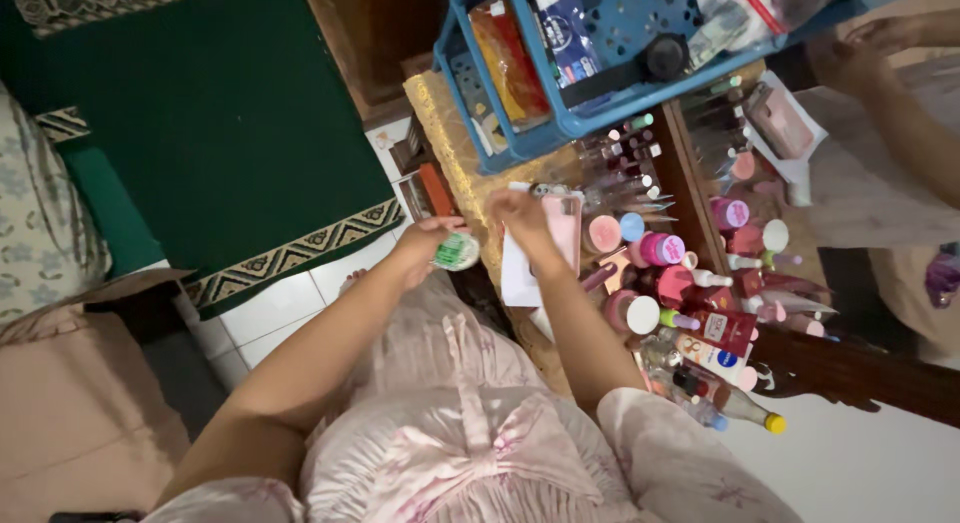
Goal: The person organizes personal care items on a vanity table. They place a blue plastic basket on the table, then sort through various items including a comb, hair clips, a tube of cream, a small bottle, and a packaged snack, arranging them into the basket or on the table surface.
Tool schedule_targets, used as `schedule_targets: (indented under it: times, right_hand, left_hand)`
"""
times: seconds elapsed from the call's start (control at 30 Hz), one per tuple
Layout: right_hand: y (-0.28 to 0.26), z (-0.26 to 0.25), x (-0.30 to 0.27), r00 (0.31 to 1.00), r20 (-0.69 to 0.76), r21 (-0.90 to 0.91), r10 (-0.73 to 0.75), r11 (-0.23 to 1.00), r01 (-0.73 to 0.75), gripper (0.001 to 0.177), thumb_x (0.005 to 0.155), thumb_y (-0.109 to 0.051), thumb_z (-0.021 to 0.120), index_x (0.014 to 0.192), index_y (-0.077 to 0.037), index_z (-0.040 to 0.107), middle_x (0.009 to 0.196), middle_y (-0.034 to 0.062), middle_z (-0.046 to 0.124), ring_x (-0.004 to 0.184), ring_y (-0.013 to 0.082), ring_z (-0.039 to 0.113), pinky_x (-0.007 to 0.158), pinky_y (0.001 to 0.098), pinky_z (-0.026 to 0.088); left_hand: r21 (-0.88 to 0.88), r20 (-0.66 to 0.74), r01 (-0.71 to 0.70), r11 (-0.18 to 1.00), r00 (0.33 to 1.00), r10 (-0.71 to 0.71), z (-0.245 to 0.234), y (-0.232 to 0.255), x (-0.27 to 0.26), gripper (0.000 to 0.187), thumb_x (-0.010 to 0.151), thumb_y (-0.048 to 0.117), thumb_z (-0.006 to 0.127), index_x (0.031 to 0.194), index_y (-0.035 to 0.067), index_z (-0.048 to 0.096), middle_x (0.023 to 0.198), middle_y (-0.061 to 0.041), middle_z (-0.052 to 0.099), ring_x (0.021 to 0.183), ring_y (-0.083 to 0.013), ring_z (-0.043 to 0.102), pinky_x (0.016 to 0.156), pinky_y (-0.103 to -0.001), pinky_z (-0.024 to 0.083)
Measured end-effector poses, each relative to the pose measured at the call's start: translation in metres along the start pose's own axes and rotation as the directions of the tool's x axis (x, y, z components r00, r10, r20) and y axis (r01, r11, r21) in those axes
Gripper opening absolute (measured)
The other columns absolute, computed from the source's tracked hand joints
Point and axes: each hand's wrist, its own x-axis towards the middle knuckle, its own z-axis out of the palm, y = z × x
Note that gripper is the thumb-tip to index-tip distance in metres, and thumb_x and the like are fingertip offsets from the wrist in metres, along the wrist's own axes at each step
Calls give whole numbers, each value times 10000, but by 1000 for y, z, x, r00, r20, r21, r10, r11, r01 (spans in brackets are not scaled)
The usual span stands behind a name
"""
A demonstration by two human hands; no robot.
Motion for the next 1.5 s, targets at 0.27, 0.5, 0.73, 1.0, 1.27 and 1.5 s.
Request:
schedule_targets:
  times: [0.27,0.5,0.73,1.0,1.27,1.5]
  right_hand:
    - [-12,-25,97,706,-176,-731,-686,572,373,221,864,-243,748,1050,-124,749,1000,105,736,947,254,674,871,438,500]
    - [-2,-28,124,813,-100,-717,-574,608,341,248,886,-259,722,1085,-113,731,1003,106,724,928,247,657,852,425,494]
    - [1,-26,122,817,-101,-716,-568,612,337,275,908,-275,696,1120,-101,713,1006,107,713,908,239,640,833,411,488]
    - [-2,-32,149,835,-135,-704,-534,645,298,307,933,-293,666,1160,-87,692,1009,109,700,885,231,621,812,396,481]
    - [-8,-34,170,840,-124,-683,-529,659,314,340,958,-311,637,1199,-74,671,1013,110,687,862,222,601,790,381,474]
    - [-15,-46,180,853,-87,-663,-515,669,336,370,980,-327,611,1234,-62,653,1016,111,675,843,215,584,772,368,468]
  left_hand:
    - [-98,-174,-45,994,984,28,-59,36,-21,269,1033,141,486,1246,128,650,1058,1,679,834,-143,616,713,-325,516]
    - [-350,-125,-27,936,992,-18,-75,66,-44,439,1017,489,502,1087,90,674,890,3,626,700,-131,564,633,-312,496]
    - [-469,35,-80,880,993,109,-73,74,-34,203,1005,223,640,1181,121,631,911,24,584,752,-126,554,709,-322,483]
    - [-472,4,-64,879,997,75,-53,82,-47,457,952,199,369,1354,62,539,1384,-103,645,1016,-191,668,834,-344,548]
    - [-462,-23,-133,877,990,138,-57,83,-64,486,970,138,356,1414,1,498,1473,-162,612,994,-169,645,790,-284,530]
    - [-462,-24,-139,876,989,145,-57,80,-74,491,956,135,360,1414,16,491,1490,-160,599,879,-181,632,736,-298,546]
